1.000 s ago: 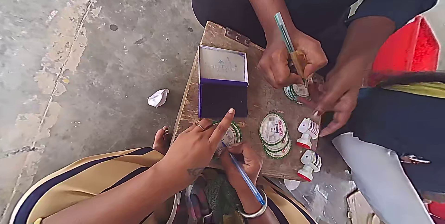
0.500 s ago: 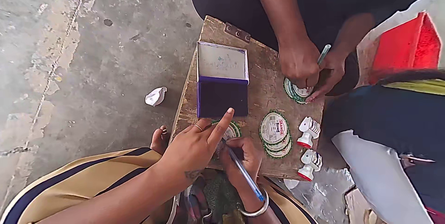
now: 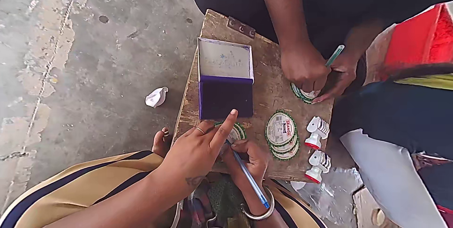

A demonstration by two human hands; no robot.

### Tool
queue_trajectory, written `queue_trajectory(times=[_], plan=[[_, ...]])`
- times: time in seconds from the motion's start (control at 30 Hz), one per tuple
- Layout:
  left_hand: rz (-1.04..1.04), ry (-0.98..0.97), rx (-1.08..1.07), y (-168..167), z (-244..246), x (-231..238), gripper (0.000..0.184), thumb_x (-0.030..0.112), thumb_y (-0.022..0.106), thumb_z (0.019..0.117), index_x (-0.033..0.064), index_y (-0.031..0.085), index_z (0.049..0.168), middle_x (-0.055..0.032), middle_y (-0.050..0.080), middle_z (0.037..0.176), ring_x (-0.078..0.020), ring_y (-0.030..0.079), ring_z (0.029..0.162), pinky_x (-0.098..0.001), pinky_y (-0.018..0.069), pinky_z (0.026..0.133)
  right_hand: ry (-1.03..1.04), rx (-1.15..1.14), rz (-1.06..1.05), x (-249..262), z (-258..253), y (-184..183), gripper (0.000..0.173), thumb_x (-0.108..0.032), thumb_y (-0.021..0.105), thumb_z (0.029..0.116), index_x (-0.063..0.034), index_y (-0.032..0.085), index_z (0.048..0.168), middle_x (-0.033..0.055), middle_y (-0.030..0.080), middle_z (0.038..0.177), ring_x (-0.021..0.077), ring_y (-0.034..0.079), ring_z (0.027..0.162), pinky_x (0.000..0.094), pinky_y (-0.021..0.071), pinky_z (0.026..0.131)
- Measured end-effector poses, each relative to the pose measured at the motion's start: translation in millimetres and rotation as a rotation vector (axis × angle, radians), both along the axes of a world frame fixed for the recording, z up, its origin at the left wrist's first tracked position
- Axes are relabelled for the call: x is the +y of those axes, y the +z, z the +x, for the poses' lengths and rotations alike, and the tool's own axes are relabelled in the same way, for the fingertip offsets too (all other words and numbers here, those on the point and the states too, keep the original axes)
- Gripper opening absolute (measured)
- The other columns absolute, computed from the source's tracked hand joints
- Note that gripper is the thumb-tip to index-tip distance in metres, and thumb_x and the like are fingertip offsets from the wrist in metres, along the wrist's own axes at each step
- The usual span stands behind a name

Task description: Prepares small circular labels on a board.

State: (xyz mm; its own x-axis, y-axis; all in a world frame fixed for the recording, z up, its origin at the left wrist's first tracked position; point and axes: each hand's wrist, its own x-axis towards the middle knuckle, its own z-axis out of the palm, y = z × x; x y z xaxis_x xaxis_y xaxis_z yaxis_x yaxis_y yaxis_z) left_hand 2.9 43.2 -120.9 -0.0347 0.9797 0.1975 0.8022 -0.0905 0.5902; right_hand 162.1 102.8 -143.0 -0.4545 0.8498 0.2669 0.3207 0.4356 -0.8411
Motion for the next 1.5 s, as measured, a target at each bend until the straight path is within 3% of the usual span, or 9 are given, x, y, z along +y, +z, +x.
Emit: queue_trajectory(times=[0.87, 1.03, 1.13, 1.2, 1.3, 1.4, 1.47, 1.5], plan=[[0.009, 0.004, 0.0, -0.3, -0.5, 0.6, 0.074, 0.017, 0.075, 0.0852, 0.0019, 0.044, 0.15, -0.0088, 0.075, 0.116, -0.0306, 0.071, 0.107, -0.0384, 0.057, 0.084, -0.029, -0.004, 0.022, 2.3, -2.3, 0.3, 0.009, -0.006, 0.07, 0.079, -0.0002, 0.064, 0.077, 0.0023, 0.066, 0.073, -0.0042, 0.063, 0.072, 0.0092, 0.0517, 0.066], [0.035, 0.007, -0.008, -1.5, -0.9, -0.4, 0.07, 0.018, 0.073, 0.0875, 0.0014, 0.046, 0.149, -0.0099, 0.075, 0.116, -0.0309, 0.071, 0.108, -0.0387, 0.0571, 0.086, -0.028, -0.014, 0.031, 1.6, -1.2, -0.3, 0.013, -0.008, 0.071, 0.0781, -0.002, 0.06, 0.073, 0.0012, 0.063, 0.07, -0.0046, 0.061, 0.068, 0.0092, 0.0506, 0.064], [0.081, -0.001, 0.017, -1.8, 1.1, -2.9, 0.059, 0.019, 0.072, 0.0877, 0.0009, 0.053, 0.141, -0.0125, 0.075, 0.11, -0.0323, 0.072, 0.105, -0.0406, 0.0584, 0.08, -0.062, 0.062, 0.01, -0.1, -0.1, 1.0, 0.01, -0.005, 0.071, 0.0777, -0.0028, 0.061, 0.074, -0.0012, 0.066, 0.072, -0.0057, 0.063, 0.07, 0.0095, 0.0525, 0.065], [0.134, -0.031, 0.029, -2.9, 1.0, -3.3, 0.038, 0.018, 0.069, 0.0899, 0.0028, 0.062, 0.123, -0.0133, 0.074, 0.108, -0.0313, 0.072, 0.102, -0.0389, 0.0586, 0.079, -0.081, 0.173, -0.048, 1.6, 2.4, 3.4, 0.011, -0.004, 0.072, 0.0811, -0.0096, 0.062, 0.08, -0.0082, 0.068, 0.08, -0.0075, 0.065, 0.076, 0.0101, 0.0549, 0.068], [0.101, -0.116, -0.027, -1.6, 3.6, -7.7, 0.014, 0.009, 0.063, 0.0946, 0.0034, 0.068, 0.106, -0.0148, 0.073, 0.109, -0.0317, 0.072, 0.106, -0.0387, 0.0606, 0.079, -0.121, 0.325, -0.168, 2.0, 7.7, 5.7, 0.019, -0.004, 0.071, 0.0839, -0.0222, 0.067, 0.084, -0.0143, 0.07, 0.084, -0.0061, 0.065, 0.069, 0.0132, 0.0564, 0.06], [0.065, -0.147, -0.042, -1.7, 3.3, -8.5, 0.019, 0.005, 0.06, 0.0954, 0.0007, 0.074, 0.108, -0.0157, 0.074, 0.112, -0.0324, 0.072, 0.108, -0.0394, 0.0614, 0.078, -0.113, 0.498, -0.291, 4.7, 7.6, 8.7, 0.022, 0.0, 0.068, 0.0875, -0.0223, 0.067, 0.085, -0.0119, 0.069, 0.08, -0.0039, 0.063, 0.061, 0.0141, 0.056, 0.054], [0.044, -0.156, -0.026, -1.8, 2.6, -8.0, 0.028, 0.022, 0.066, 0.0947, 0.0014, 0.074, 0.111, -0.0148, 0.073, 0.114, -0.0324, 0.071, 0.11, -0.0408, 0.0609, 0.08, -0.145, 0.599, -0.379, 7.0, 6.8, 13.6, 0.024, 0.004, 0.063, 0.0888, -0.0191, 0.064, 0.083, -0.0083, 0.069, 0.074, -0.002, 0.064, 0.057, 0.0144, 0.0554, 0.053], [0.036, -0.156, -0.024, -1.6, 3.2, -7.0, 0.036, 0.031, 0.072, 0.0896, 0.0015, 0.075, 0.11, -0.0151, 0.073, 0.112, -0.0333, 0.071, 0.108, -0.0427, 0.0608, 0.076, -0.165, 0.629, -0.41, 8.1, 6.4, 15.7, 0.024, 0.005, 0.06, 0.0891, -0.0176, 0.063, 0.082, -0.0068, 0.069, 0.072, -0.0013, 0.064, 0.055, 0.0145, 0.0552, 0.052]])
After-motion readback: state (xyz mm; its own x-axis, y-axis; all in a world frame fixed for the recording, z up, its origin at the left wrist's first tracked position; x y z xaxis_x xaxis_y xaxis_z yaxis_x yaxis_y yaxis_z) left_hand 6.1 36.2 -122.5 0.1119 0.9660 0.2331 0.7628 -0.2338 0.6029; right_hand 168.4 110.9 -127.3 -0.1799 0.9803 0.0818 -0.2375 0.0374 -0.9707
